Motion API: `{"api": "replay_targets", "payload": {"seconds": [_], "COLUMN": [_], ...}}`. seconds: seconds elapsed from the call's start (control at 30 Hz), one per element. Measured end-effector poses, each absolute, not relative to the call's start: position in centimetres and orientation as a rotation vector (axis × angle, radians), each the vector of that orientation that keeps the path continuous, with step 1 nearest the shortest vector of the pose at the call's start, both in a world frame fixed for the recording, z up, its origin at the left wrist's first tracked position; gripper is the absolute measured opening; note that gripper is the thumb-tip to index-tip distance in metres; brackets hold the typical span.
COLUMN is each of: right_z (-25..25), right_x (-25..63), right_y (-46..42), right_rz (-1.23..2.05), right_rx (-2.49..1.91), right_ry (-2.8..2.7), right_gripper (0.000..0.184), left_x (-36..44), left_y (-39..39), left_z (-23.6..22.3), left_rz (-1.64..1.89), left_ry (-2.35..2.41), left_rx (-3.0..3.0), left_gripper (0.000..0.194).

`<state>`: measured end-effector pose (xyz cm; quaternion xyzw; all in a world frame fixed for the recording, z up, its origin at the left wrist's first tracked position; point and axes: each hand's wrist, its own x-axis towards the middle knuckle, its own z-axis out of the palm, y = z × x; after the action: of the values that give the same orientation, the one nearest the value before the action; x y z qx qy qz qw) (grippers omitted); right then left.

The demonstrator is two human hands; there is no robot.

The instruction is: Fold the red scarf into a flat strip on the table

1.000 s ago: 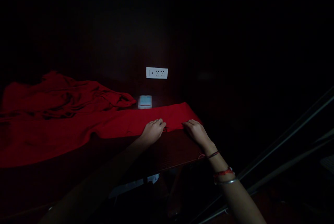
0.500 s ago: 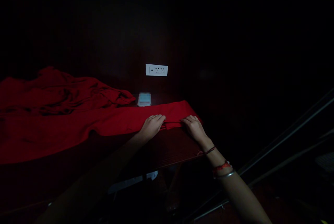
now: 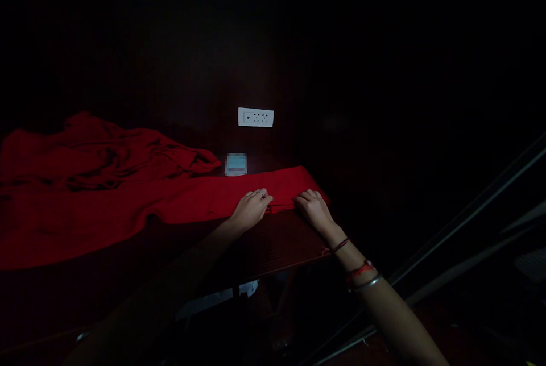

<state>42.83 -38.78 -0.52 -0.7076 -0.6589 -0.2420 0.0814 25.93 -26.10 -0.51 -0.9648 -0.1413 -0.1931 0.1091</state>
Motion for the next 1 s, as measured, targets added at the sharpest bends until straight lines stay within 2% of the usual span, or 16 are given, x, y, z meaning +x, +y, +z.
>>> {"api": "replay_targets", "payload": {"seconds": [0.17,0.37,0.53,0.77,1.0], "right_z": [-0.4,-0.3,-0.1,-0.5,-0.7], "right_x": [42.9,43.0,42.9,43.6,44.7], "right_y": [-38.8,-38.6,-38.8,-39.5,-40.3], "right_rz": [-0.765,-0.805,-0.818,-0.679,-0.648], "right_rx": [-2.153,-2.120,-2.151,-2.214,-2.375], "right_ry": [-1.921,-1.844,-1.843,-1.830,-1.577], "right_gripper": [0.019,0.019,0.017,0.019,0.021], "left_x": [25.9,26.7,27.7,27.2,26.6], "left_y": [-26.0,-26.5,-26.6,-25.6,-25.1], "left_z": [-0.7,-0.7,-0.7,-0.7,-0.9], "left_rz": [-0.607,-0.688,-0.564,-0.461,-0.589], "left_ry": [-0.438,-0.463,-0.296,-0.137,-0.103], "left_rx": [-2.828,-2.818,-2.814,-2.897,-3.072], "left_gripper": [0.012,0.018,0.017,0.020,0.024]}}
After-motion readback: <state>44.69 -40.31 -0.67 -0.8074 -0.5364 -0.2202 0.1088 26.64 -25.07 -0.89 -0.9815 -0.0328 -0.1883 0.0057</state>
